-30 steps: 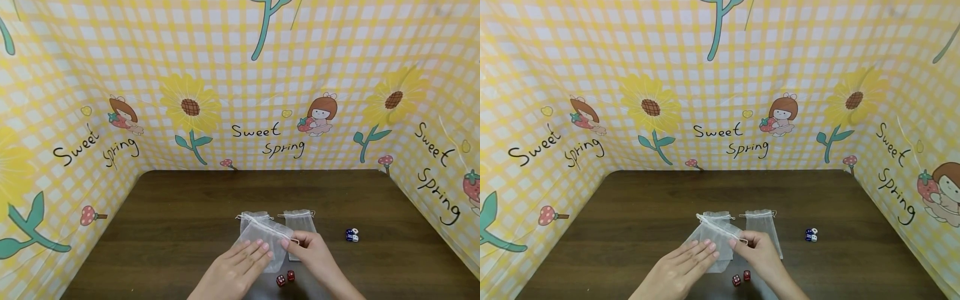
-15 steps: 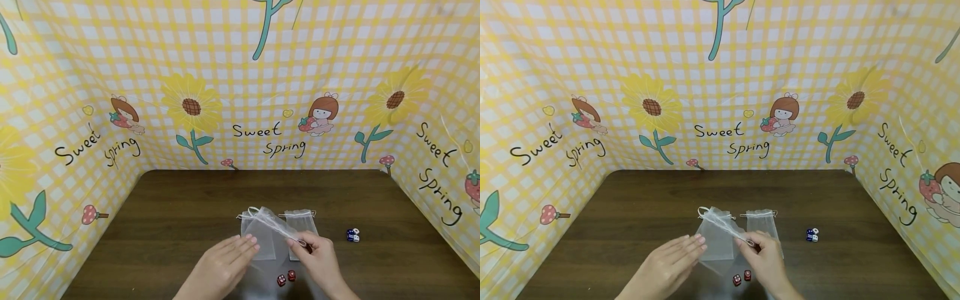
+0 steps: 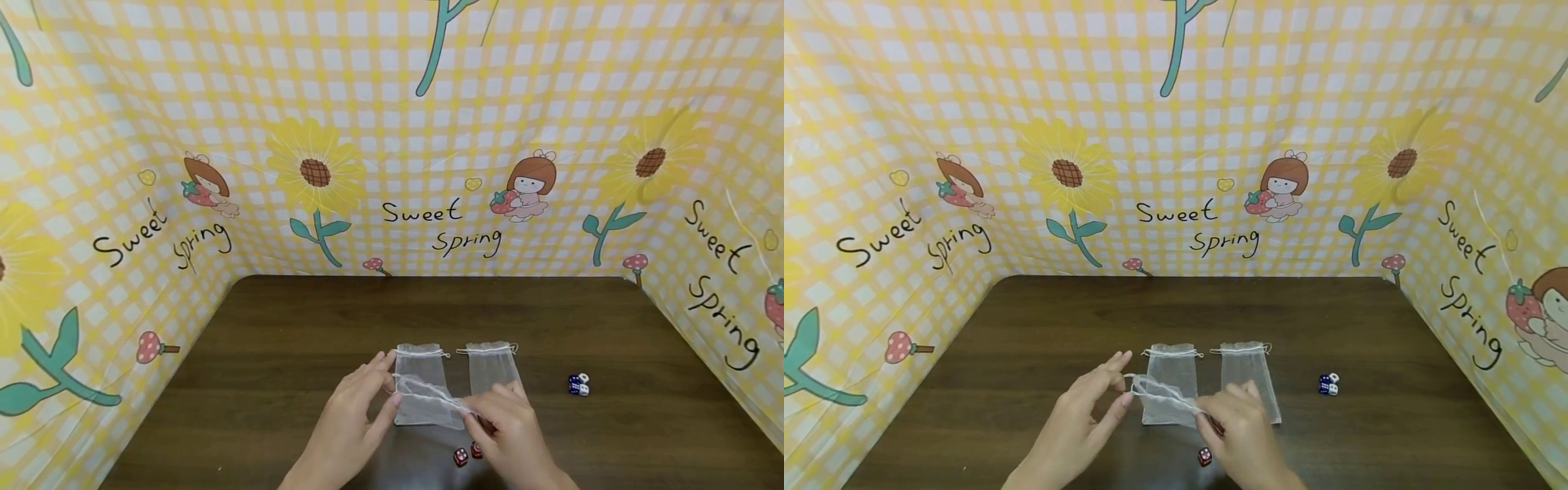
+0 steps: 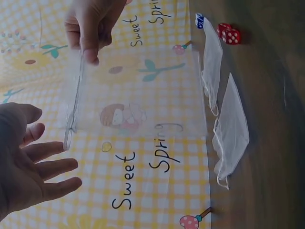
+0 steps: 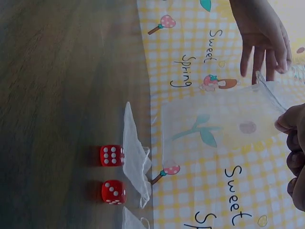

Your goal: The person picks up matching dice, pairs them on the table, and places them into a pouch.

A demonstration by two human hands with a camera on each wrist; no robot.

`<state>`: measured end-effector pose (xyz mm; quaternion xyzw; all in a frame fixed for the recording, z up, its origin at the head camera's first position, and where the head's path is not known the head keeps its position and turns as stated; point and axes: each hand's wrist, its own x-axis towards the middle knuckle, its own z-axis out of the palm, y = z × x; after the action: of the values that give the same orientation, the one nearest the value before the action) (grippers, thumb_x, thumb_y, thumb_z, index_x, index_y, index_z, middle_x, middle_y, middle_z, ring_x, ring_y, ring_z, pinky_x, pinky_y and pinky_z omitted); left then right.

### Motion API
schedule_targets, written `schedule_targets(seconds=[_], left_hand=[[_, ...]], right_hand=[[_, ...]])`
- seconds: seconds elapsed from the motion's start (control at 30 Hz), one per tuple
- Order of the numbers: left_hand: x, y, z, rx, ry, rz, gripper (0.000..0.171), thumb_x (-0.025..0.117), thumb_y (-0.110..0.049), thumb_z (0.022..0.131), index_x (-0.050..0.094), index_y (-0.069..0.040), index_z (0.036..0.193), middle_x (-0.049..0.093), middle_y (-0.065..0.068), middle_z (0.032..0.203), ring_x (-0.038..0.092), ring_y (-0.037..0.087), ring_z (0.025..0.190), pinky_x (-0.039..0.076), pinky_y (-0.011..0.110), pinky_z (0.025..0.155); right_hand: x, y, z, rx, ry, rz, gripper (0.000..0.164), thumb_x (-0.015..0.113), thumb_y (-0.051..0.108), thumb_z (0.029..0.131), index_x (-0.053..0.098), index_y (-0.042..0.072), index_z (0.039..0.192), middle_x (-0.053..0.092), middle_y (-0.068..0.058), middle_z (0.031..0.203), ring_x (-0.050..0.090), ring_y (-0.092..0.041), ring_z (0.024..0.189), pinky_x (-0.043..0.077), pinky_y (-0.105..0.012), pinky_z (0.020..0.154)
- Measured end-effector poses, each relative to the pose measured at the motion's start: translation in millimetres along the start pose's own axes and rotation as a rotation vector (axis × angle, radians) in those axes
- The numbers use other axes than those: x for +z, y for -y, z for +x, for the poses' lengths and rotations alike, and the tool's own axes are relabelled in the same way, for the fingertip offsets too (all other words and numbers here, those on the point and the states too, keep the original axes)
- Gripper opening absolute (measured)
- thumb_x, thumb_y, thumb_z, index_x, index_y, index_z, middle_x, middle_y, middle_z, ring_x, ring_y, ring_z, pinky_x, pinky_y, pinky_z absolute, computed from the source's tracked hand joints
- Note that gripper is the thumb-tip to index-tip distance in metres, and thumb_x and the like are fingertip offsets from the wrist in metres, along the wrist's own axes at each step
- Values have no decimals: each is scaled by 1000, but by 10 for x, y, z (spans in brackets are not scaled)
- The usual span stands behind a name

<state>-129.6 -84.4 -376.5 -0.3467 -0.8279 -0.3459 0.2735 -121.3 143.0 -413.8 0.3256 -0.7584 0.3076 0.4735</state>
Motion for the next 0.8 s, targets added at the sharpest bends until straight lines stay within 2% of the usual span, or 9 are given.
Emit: schedule_targets(seconds=[0.07,0.23,0.4,0.5,0.6,0.8], left_hand=[[14,-8,1,-31,19,-43,17,67,-9,83,52,-16,81,57,7,125,52,24,116,47,45,86],[46,-10,12,-43,55,-108,13,65,-11,86,56,-17,79,64,3,112,58,21,106,51,42,77],[57,-18,-2,-72,78,-58,4,66,-14,86,68,-14,82,69,-4,99,62,17,91,49,42,79],[56,-14,-5,-77,92,-35,4,68,-10,82,70,-13,83,69,-8,89,61,13,85,49,37,77],[49,-6,-9,-70,127,-77,9,67,-5,81,70,-11,85,67,-8,87,57,7,78,49,29,70],[19,-14,2,-63,223,-237,14,60,3,82,67,-3,92,64,0,87,51,1,71,47,15,59]], right_hand=[[15,22,11,-23,13,-14,31,49,26,96,67,13,74,51,13,61,34,-1,55,26,-21,61],[52,79,59,-90,24,-28,31,47,22,96,65,11,74,47,12,59,36,-3,55,28,-22,62],[78,106,77,-144,24,-26,32,46,18,96,65,9,72,50,10,59,36,-5,54,27,-22,61],[83,99,60,-149,29,-24,32,46,18,95,66,9,72,50,10,59,37,-5,54,27,-23,62],[79,81,23,-116,43,-17,30,48,20,96,66,10,74,49,11,60,38,-4,55,27,-23,62],[63,47,-62,68,127,41,27,52,30,95,68,14,79,52,14,62,34,0,57,25,-18,63]])
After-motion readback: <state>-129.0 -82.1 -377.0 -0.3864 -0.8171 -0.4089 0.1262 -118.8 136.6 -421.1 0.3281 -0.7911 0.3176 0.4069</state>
